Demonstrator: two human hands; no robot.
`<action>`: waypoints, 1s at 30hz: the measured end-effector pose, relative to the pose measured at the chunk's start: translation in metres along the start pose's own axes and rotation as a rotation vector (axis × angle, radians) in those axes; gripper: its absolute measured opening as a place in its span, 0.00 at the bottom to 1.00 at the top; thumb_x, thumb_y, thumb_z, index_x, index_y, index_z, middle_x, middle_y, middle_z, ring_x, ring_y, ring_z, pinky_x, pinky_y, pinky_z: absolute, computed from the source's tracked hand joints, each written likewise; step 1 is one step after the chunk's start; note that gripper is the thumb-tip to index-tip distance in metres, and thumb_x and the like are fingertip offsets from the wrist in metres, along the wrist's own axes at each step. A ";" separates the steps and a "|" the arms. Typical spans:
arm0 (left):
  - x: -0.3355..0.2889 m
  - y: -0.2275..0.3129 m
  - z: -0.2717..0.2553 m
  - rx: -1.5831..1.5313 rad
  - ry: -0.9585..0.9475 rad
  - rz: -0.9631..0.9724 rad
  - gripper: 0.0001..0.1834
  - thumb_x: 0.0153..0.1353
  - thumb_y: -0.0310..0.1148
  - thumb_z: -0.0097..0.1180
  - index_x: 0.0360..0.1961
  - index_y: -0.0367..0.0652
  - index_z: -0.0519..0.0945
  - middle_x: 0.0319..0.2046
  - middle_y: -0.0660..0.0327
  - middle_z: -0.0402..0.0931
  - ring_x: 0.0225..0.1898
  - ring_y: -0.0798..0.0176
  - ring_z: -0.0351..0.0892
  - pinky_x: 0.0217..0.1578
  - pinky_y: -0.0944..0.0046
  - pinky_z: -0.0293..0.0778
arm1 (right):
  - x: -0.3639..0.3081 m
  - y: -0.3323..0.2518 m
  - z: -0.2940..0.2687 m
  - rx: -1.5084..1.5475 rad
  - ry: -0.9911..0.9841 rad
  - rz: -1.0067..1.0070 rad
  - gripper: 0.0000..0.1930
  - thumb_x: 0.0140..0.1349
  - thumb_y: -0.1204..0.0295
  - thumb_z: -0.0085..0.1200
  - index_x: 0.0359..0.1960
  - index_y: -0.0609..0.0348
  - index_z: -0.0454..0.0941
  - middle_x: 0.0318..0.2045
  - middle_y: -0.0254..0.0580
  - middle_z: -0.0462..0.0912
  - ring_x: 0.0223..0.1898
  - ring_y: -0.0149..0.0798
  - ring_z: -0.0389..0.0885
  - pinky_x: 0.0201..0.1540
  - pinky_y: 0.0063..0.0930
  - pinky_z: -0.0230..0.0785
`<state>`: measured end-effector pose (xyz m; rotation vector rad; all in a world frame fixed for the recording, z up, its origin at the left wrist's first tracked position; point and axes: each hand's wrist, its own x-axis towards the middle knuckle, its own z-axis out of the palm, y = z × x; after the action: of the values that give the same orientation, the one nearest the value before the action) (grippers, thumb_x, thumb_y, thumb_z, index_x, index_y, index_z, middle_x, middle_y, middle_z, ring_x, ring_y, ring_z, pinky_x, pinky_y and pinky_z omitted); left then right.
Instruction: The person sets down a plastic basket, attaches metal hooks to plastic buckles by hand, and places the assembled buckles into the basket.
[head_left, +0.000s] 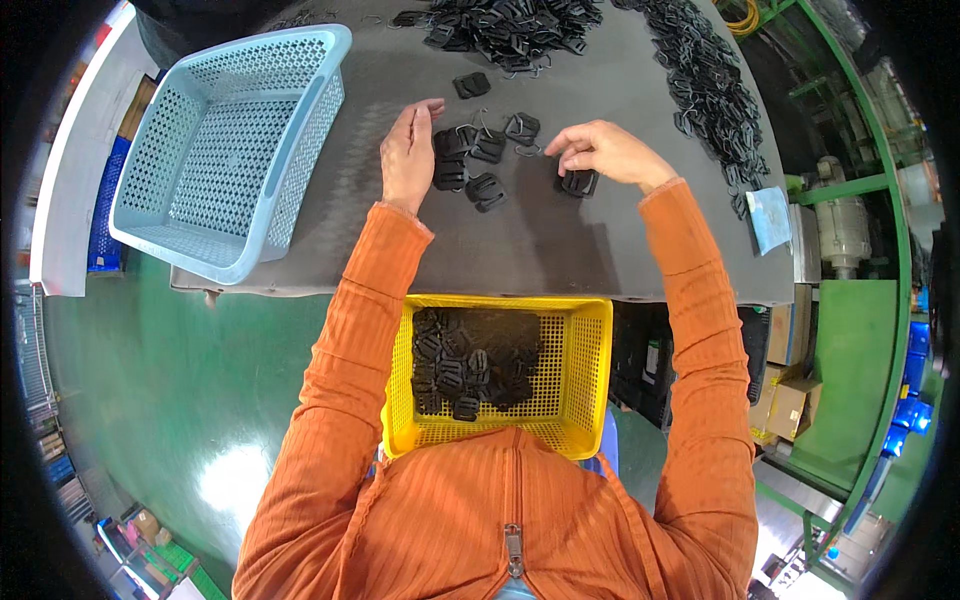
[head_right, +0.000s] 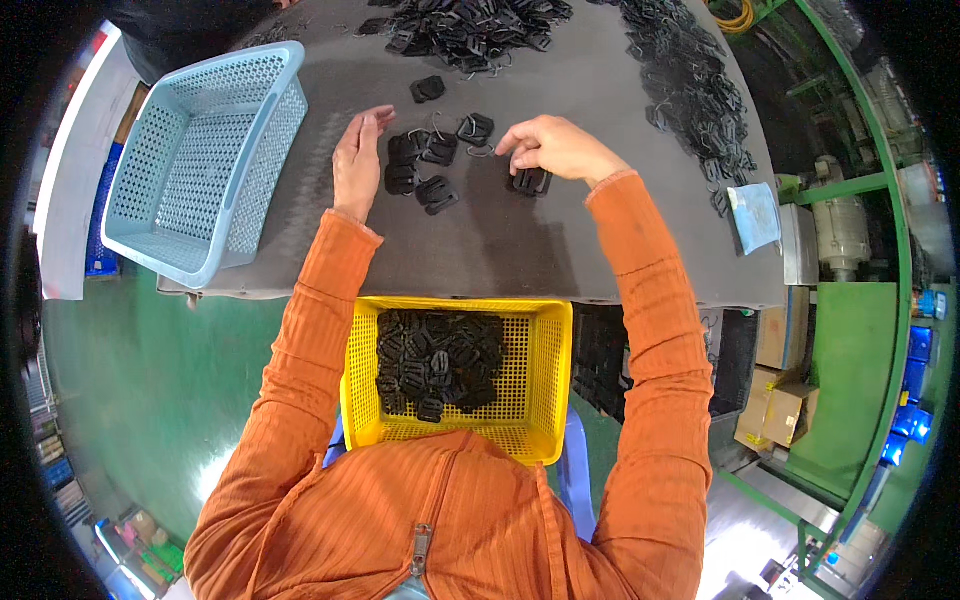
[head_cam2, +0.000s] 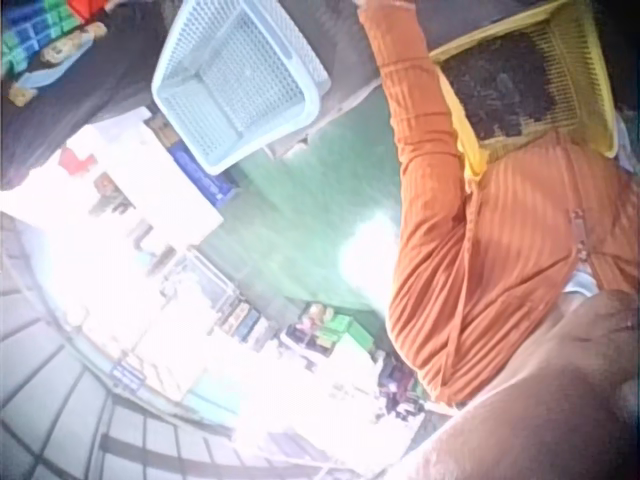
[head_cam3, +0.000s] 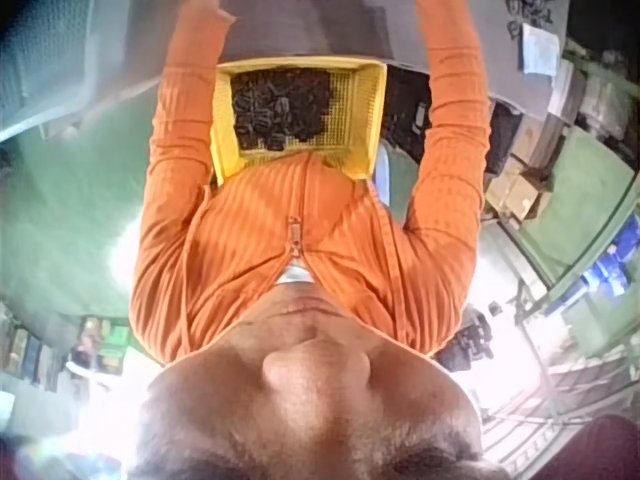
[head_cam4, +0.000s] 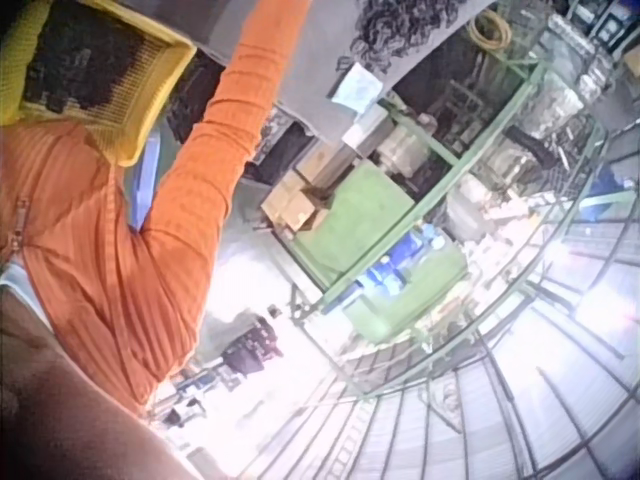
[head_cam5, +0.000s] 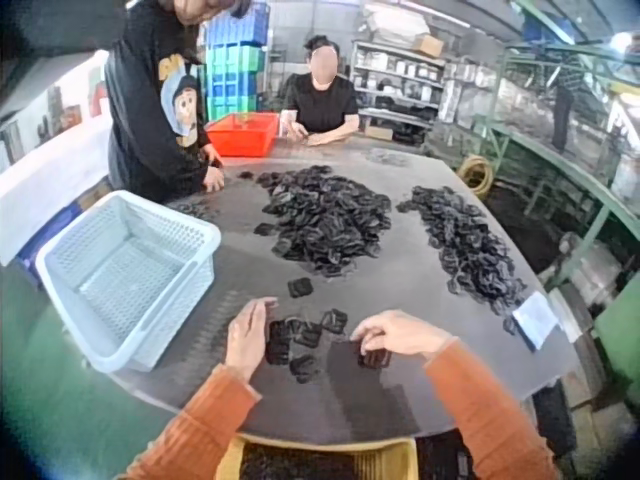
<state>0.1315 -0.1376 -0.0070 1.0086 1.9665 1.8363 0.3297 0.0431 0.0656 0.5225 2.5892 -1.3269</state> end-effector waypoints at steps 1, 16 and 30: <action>0.000 -0.002 0.000 -0.006 0.022 0.013 0.18 0.68 0.36 0.36 0.44 0.36 0.77 0.42 0.55 0.79 0.46 0.61 0.77 0.50 0.65 0.68 | 0.001 -0.001 0.000 0.000 0.003 0.000 0.14 0.56 0.80 0.48 0.45 0.64 0.76 0.31 0.40 0.83 0.36 0.31 0.80 0.44 0.24 0.70; 0.000 -0.003 0.000 -0.024 -0.011 -0.001 0.19 0.69 0.36 0.36 0.45 0.34 0.76 0.44 0.56 0.77 0.48 0.63 0.75 0.53 0.66 0.67 | -0.014 -0.003 0.013 -0.197 0.287 0.068 0.17 0.51 0.71 0.60 0.44 0.56 0.76 0.35 0.39 0.80 0.36 0.35 0.78 0.43 0.27 0.69; -0.001 0.002 0.001 -0.025 0.002 -0.066 0.19 0.68 0.37 0.36 0.45 0.37 0.77 0.42 0.56 0.79 0.48 0.62 0.76 0.50 0.66 0.67 | -0.086 0.068 -0.033 -0.465 0.486 0.259 0.23 0.43 0.68 0.62 0.45 0.52 0.75 0.41 0.40 0.74 0.48 0.42 0.74 0.49 0.34 0.68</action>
<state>0.1333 -0.1371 -0.0056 0.9237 1.9492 1.8232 0.4354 0.0869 0.0613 1.1497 2.9272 -0.5304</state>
